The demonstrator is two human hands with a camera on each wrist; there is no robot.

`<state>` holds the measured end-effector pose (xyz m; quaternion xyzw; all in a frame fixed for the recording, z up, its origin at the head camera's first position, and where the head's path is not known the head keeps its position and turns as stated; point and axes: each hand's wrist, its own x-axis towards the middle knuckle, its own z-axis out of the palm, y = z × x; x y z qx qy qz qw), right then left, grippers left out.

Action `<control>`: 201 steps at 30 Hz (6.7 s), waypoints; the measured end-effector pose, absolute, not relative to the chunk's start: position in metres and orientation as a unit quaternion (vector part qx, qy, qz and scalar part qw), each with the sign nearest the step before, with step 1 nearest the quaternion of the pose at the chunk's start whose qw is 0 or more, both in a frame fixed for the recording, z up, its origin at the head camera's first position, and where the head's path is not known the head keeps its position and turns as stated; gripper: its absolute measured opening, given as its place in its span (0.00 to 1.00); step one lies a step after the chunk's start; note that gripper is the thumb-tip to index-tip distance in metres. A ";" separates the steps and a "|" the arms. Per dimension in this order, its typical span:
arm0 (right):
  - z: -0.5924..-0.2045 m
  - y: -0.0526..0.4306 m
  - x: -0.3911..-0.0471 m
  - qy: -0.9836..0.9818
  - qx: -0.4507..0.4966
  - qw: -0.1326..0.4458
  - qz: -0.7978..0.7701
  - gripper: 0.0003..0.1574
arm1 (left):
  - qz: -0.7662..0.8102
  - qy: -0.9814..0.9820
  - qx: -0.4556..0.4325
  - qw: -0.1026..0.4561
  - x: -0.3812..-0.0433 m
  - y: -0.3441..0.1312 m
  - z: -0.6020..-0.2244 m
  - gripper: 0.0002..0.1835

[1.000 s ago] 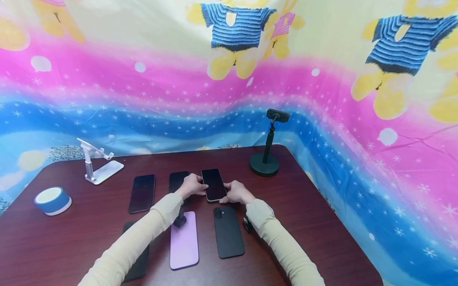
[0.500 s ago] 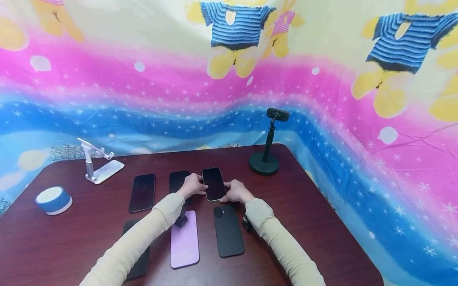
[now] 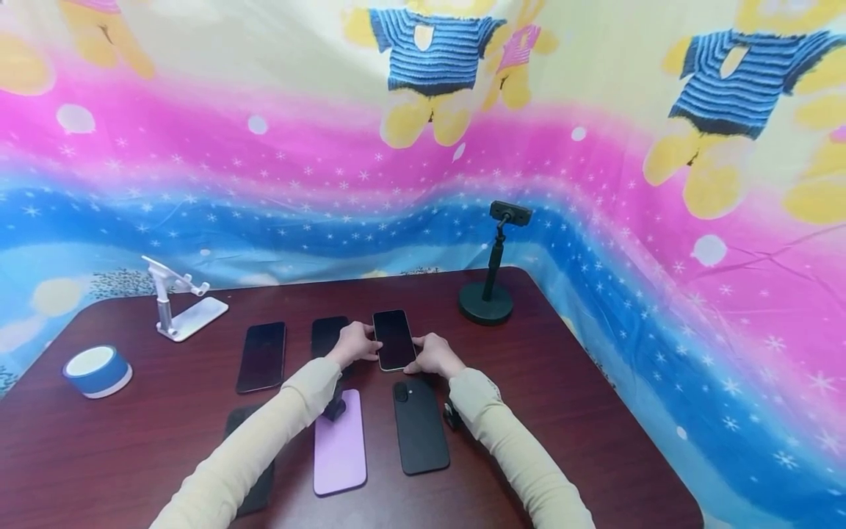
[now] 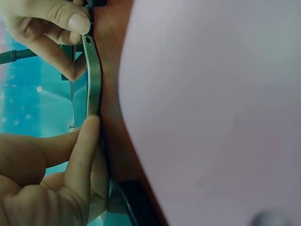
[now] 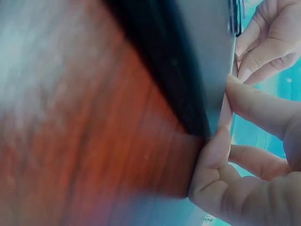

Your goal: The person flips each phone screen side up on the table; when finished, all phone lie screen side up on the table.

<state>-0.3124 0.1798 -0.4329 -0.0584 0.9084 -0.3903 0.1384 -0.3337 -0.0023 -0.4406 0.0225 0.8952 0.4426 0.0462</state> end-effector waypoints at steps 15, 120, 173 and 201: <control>-0.437 0.183 -0.306 0.896 -0.050 0.128 -0.423 0.40 | 0.393 0.917 0.055 0.040 -0.308 -0.009 -0.426 0.09; -0.435 0.204 -0.129 0.845 -0.053 0.137 -0.514 0.46 | 0.618 0.721 0.178 0.257 -0.256 -0.011 -0.435 0.28; -0.394 0.209 -0.189 0.787 -0.219 0.240 -0.525 0.36 | 0.693 0.631 0.211 0.279 -0.213 -0.006 -0.428 0.33; -0.414 0.225 -0.212 0.787 -0.138 0.195 -0.569 0.27 | 0.702 0.686 0.139 0.135 -0.219 -0.015 -0.433 0.18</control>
